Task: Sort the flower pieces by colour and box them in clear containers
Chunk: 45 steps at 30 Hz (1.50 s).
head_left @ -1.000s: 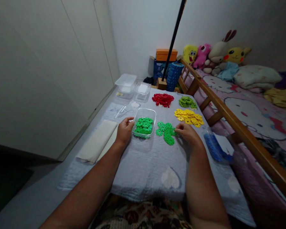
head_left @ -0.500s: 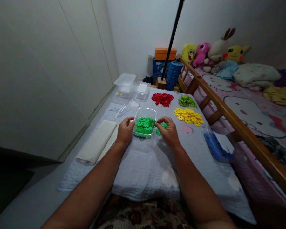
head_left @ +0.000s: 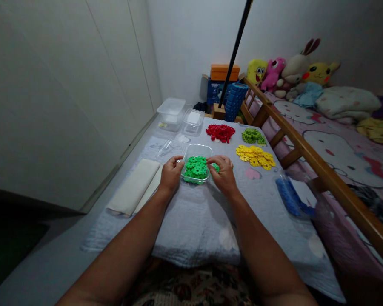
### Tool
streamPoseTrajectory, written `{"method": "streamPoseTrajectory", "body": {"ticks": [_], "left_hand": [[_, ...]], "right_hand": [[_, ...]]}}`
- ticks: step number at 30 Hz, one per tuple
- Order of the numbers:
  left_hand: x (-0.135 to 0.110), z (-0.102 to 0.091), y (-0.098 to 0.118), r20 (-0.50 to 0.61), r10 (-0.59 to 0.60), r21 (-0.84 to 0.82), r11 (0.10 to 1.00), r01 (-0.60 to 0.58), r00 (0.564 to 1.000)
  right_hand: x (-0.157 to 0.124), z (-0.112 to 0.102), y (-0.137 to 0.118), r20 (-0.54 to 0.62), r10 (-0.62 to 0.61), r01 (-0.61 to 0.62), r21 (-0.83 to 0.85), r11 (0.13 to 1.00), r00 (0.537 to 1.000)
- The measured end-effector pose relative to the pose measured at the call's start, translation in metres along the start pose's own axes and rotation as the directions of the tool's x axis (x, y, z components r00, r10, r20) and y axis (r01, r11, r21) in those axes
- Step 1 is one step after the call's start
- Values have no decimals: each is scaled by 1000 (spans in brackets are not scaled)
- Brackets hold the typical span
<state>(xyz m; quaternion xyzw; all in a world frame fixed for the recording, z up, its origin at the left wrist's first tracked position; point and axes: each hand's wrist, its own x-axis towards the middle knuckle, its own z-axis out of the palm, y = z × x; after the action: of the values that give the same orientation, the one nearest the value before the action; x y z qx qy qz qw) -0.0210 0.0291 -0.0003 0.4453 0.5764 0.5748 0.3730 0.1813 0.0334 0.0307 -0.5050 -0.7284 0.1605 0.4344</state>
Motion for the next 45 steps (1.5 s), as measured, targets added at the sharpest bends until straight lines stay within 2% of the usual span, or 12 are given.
{"method": "streamPoseTrajectory", "body": {"ticks": [4,8,11,13,18,24,27,33,36,39,42,45], "left_hand": [[0,0,0,3,-3,3,1000,3,1000],[1,0,0,9,-17,-10,1000,17,1000],[1,0,0,11,-22,-19,1000,22,1000],[1,0,0,10,-20,-22,1000,21,1000],[2,0,-2,1,-3,-18,1000,3,1000],[1,0,-2,4,-6,4,1000,6,1000],[1,-1,-1,2,0,7,1000,0,1000],[0,-1,-1,2,-6,-1,1000,6,1000],[0,0,0,4,-12,-5,1000,12,1000],[-1,0,2,0,-20,-13,1000,20,1000],[-2,0,5,2,-23,-15,1000,23,1000],[-2,0,4,11,-21,-7,1000,21,1000]], "right_hand": [[7,-20,26,-144,31,-27,25,999,989],[13,-40,64,-254,176,-199,-67,978,951],[12,-44,88,-203,310,-346,-175,922,929],[8,-41,99,-160,364,-393,-228,891,917],[0,-31,110,-94,332,-345,-258,903,939],[1,-34,106,-107,383,-398,-274,876,918],[3,-38,104,-118,389,-405,-193,894,914],[11,-48,95,-68,390,-387,51,921,918],[14,-47,81,-161,371,-342,179,922,915],[15,-41,58,-237,326,-240,329,913,915],[11,-33,32,-224,260,-161,380,911,939],[5,-27,10,-175,185,-116,342,932,967]]}}
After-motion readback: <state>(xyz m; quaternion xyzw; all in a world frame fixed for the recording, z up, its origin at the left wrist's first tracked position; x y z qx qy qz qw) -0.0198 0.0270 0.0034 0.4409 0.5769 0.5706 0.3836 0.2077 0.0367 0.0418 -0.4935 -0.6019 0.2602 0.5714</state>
